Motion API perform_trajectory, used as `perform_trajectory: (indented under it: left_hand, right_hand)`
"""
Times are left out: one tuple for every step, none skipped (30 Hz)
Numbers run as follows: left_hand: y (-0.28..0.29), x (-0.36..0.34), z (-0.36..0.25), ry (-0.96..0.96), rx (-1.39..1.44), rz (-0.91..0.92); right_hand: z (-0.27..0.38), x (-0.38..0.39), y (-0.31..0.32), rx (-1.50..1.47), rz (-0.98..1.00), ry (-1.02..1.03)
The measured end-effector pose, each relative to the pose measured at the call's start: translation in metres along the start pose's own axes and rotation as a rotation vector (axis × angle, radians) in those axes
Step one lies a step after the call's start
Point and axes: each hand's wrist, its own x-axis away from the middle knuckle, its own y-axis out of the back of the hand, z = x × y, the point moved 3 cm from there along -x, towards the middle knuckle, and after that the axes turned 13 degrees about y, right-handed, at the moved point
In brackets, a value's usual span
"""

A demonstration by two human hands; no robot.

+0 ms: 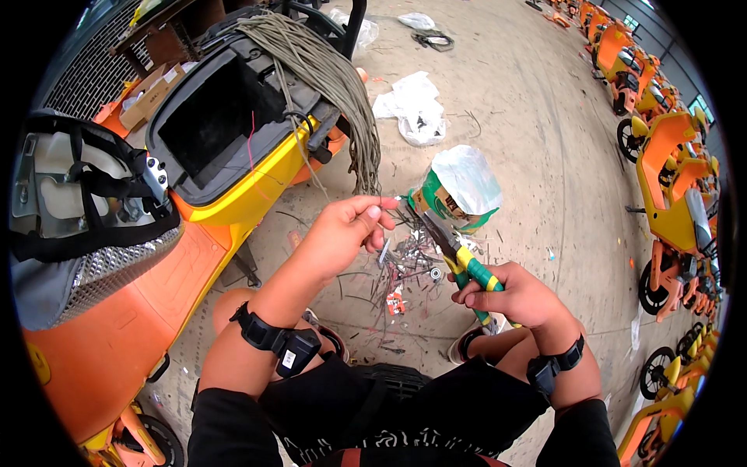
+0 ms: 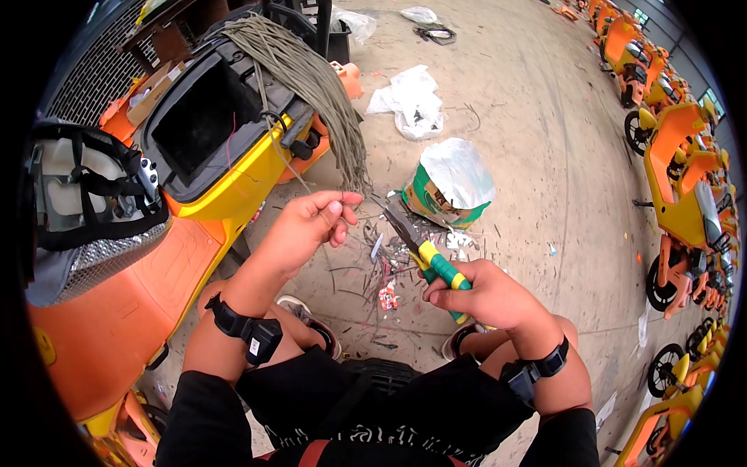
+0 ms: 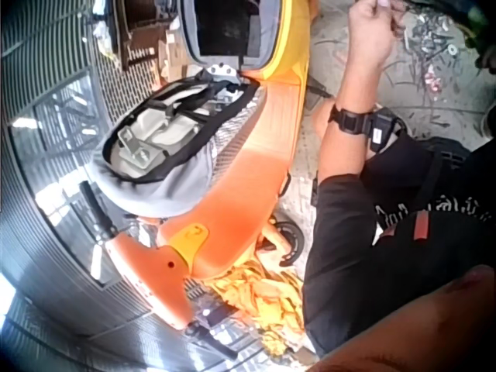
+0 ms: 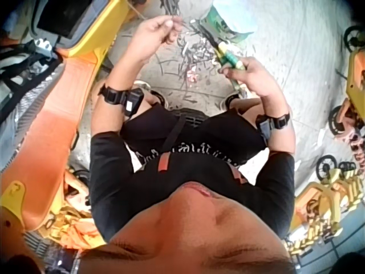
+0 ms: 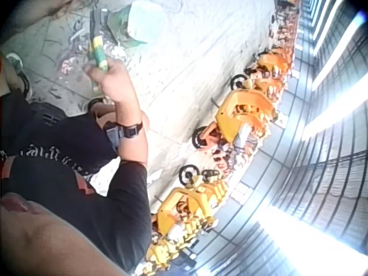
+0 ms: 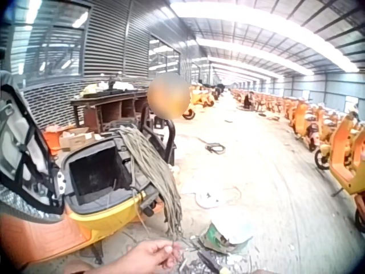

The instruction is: The person sits on the floor and uses wire cutters to trim and strip a bundle of wires from a scooter's harness, then twists the exposed wire ends together by hand.

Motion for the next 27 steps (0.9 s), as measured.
perform_trajectory:
  left_hand:
    - [-0.001, 0.000, 0.000, -0.014, 0.048, 0.009]
    - [-0.002, 0.000, 0.000, -0.016, 0.059, 0.015]
    - [-0.004, 0.000, -0.002, -0.018, 0.069, 0.024]
    - [-0.005, 0.000, -0.003, -0.019, 0.078, 0.032]
    - [-0.007, 0.001, -0.005, -0.018, 0.094, 0.048]
    - [-0.008, 0.003, -0.007, -0.016, 0.110, 0.062]
    - [-0.009, 0.004, -0.008, -0.013, 0.125, 0.076]
    - [-0.010, 0.004, -0.008, -0.007, 0.151, 0.079]
    - [-0.010, 0.003, -0.006, 0.001, 0.178, 0.080]
    - [-0.009, 0.003, -0.005, 0.008, 0.205, 0.080]
    - [-0.010, 0.003, -0.005, 0.016, 0.216, 0.083]
    - [-0.010, 0.002, -0.005, 0.024, 0.227, 0.086]
    - [-0.011, 0.002, -0.005, 0.031, 0.238, 0.089]
    - [-0.012, 0.002, -0.006, 0.032, 0.234, 0.098]
    - [-0.013, 0.003, -0.008, 0.032, 0.231, 0.106]
    - [-0.013, 0.003, -0.009, 0.031, 0.229, 0.115]
    - [-0.014, 0.003, -0.009, 0.027, 0.237, 0.118]
    - [-0.015, 0.003, -0.010, 0.020, 0.246, 0.120]
    - [-0.015, 0.003, -0.010, 0.014, 0.256, 0.123]
    - [-0.015, 0.003, -0.011, -0.010, 0.263, 0.115]
    - [-0.015, 0.002, -0.010, -0.035, 0.272, 0.106]
    - [-0.014, 0.002, -0.010, -0.060, 0.280, 0.096]
    - [-0.014, 0.002, -0.011, -0.055, 0.273, 0.086]
    - [-0.015, 0.002, -0.012, -0.050, 0.266, 0.082]
    - [-0.016, 0.002, -0.012, -0.044, 0.259, 0.077]
    - [-0.016, 0.000, -0.010, -0.035, 0.250, 0.082]
    - [-0.016, -0.002, -0.007, -0.024, 0.240, 0.082]
  right_hand:
    - [0.002, -0.001, -0.002, 0.004, -0.008, 0.004]
    - [0.004, -0.002, -0.003, 0.014, -0.014, -0.006]
    - [0.006, -0.002, -0.004, 0.025, -0.022, -0.017]
    - [0.008, -0.003, -0.005, 0.035, -0.031, -0.027]
    - [0.010, -0.003, -0.006, 0.028, -0.033, -0.004]
    - [0.012, -0.005, -0.008, 0.019, -0.034, 0.019]
    - [0.013, -0.005, -0.009, 0.011, -0.035, 0.042]
    - [0.014, -0.006, -0.010, 0.004, -0.037, 0.060]
    - [0.013, -0.008, -0.011, -0.002, -0.035, 0.077]
    - [0.013, -0.009, -0.012, -0.009, -0.034, 0.094]
    - [0.013, -0.011, -0.014, -0.018, -0.035, 0.100]
    - [0.013, -0.011, -0.015, -0.027, -0.036, 0.105]
    - [0.013, -0.012, -0.016, -0.035, -0.037, 0.111]
    - [0.012, -0.013, -0.016, -0.050, -0.040, 0.107]
    - [0.012, -0.013, -0.016, -0.064, -0.042, 0.104]
    - [0.011, -0.013, -0.017, -0.078, -0.045, 0.101]
    - [0.011, -0.014, -0.017, -0.085, -0.050, 0.100]
    - [0.011, -0.014, -0.018, -0.091, -0.054, 0.100]
    - [0.011, -0.015, -0.018, -0.098, -0.059, 0.099]
    - [0.010, -0.015, -0.018, -0.090, -0.055, 0.104]
    - [0.010, -0.016, -0.019, -0.082, -0.050, 0.109]
    - [0.010, -0.016, -0.019, -0.073, -0.044, 0.114]
    - [0.010, -0.017, -0.020, -0.072, -0.039, 0.114]
    - [0.009, -0.016, -0.021, -0.071, -0.038, 0.111]
    - [0.009, -0.016, -0.021, -0.069, -0.038, 0.109]
    - [0.009, -0.016, -0.021, -0.062, -0.043, 0.114]
    - [0.008, -0.016, -0.022, -0.057, -0.044, 0.119]
